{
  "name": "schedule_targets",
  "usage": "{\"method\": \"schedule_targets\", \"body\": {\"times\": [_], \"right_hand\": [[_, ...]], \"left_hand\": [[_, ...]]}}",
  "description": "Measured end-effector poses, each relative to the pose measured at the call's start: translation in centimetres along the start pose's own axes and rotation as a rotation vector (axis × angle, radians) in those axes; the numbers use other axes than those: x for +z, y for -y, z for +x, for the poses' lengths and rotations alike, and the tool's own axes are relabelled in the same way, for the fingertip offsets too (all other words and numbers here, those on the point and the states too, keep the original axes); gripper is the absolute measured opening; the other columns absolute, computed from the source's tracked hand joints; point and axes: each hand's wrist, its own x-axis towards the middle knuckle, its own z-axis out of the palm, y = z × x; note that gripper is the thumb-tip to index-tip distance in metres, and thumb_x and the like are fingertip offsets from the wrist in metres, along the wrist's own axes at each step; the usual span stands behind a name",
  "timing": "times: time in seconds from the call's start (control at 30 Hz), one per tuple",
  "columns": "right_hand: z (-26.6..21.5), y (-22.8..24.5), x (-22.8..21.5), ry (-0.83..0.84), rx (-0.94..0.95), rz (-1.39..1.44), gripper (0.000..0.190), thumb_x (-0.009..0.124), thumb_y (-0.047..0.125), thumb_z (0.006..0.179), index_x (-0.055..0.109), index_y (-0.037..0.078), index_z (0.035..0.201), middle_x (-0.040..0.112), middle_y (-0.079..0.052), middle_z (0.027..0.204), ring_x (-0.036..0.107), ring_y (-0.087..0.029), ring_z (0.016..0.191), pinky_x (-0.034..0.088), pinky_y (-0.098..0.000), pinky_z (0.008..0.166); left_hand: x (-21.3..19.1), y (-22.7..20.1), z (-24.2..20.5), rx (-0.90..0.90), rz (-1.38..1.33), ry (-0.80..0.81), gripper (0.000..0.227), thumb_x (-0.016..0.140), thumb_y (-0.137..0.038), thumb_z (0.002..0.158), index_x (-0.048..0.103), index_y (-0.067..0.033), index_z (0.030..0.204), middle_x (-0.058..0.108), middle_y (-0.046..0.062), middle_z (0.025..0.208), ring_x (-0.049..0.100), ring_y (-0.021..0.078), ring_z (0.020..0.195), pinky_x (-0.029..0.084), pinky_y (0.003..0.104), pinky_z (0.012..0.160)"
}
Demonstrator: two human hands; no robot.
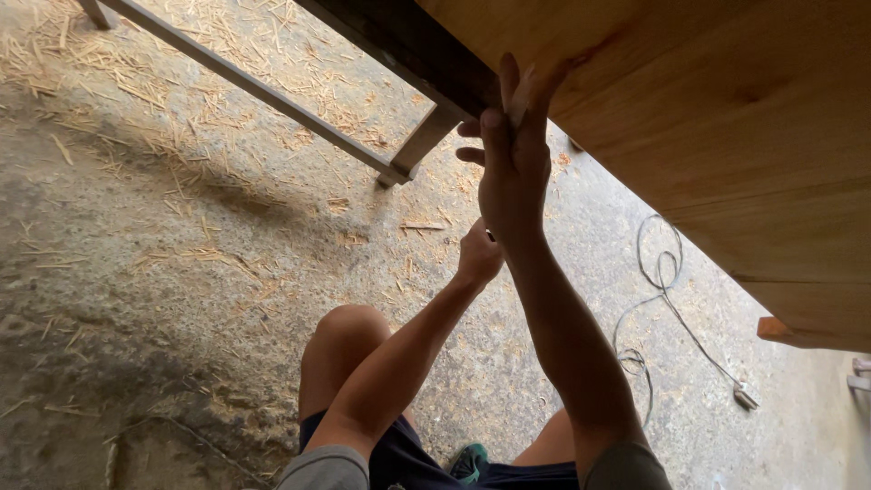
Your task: The person applies wood filler to gaps in a wooden table using a putty knife, smoothing the filler into the seams and edges. They repeatedly scoop filler from a small board and spread it along the joints.
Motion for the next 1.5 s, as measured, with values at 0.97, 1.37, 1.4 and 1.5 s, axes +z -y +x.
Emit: {"method": "schedule_targets", "body": {"times": [0.97,1.37,1.4,1.5], "right_hand": [[-0.3,-1.0,0.7,-0.104,0.045,0.18,0.067,0.042,0.023,0.119,-0.003,0.025,0.168,0.029,-0.009,0.176,0.063,-0.025,0.139,0.066,-0.0379,0.093],[-1.2,0.0,-2.0,-0.004,0.184,0.446,0.05,0.042,0.024,0.114,0.033,0.011,0.162,0.037,-0.01,0.167,0.062,-0.026,0.135,0.067,-0.041,0.096],[-2.3,-0.1,-3.0,0.011,0.217,0.413,0.05,0.042,0.024,0.113,0.035,0.011,0.161,0.039,-0.011,0.165,0.065,-0.026,0.13,0.066,-0.0395,0.093],[-6.9,-0.9,-7.3,0.066,0.311,0.299,0.039,0.041,0.022,0.114,0.053,0.006,0.148,0.068,-0.013,0.136,0.078,-0.019,0.1,0.066,-0.0318,0.082]], "left_hand": [[1.8,5.1,0.7,0.42,0.052,0.034,0.048,0.076,-0.03,0.091,0.058,-0.0016,0.126,0.072,0.014,0.11,0.073,0.0205,0.098,0.061,0.033,0.075],[0.2,-0.4,-1.4,-0.05,0.074,0.081,0.029,0.06,-0.029,0.101,0.061,-0.0011,0.11,0.072,0.01,0.089,0.069,0.0153,0.067,0.055,0.03,0.051],[0.2,-0.6,-1.3,-0.08,0.033,0.068,0.029,0.06,-0.028,0.101,0.062,-0.0007,0.11,0.072,0.01,0.088,0.067,0.0149,0.066,0.053,0.03,0.05],[0.0,-0.8,-1.0,-0.072,-0.035,0.024,0.027,0.062,-0.024,0.099,0.063,0.001,0.109,0.07,0.011,0.088,0.064,0.0133,0.067,0.052,0.028,0.052]]}}
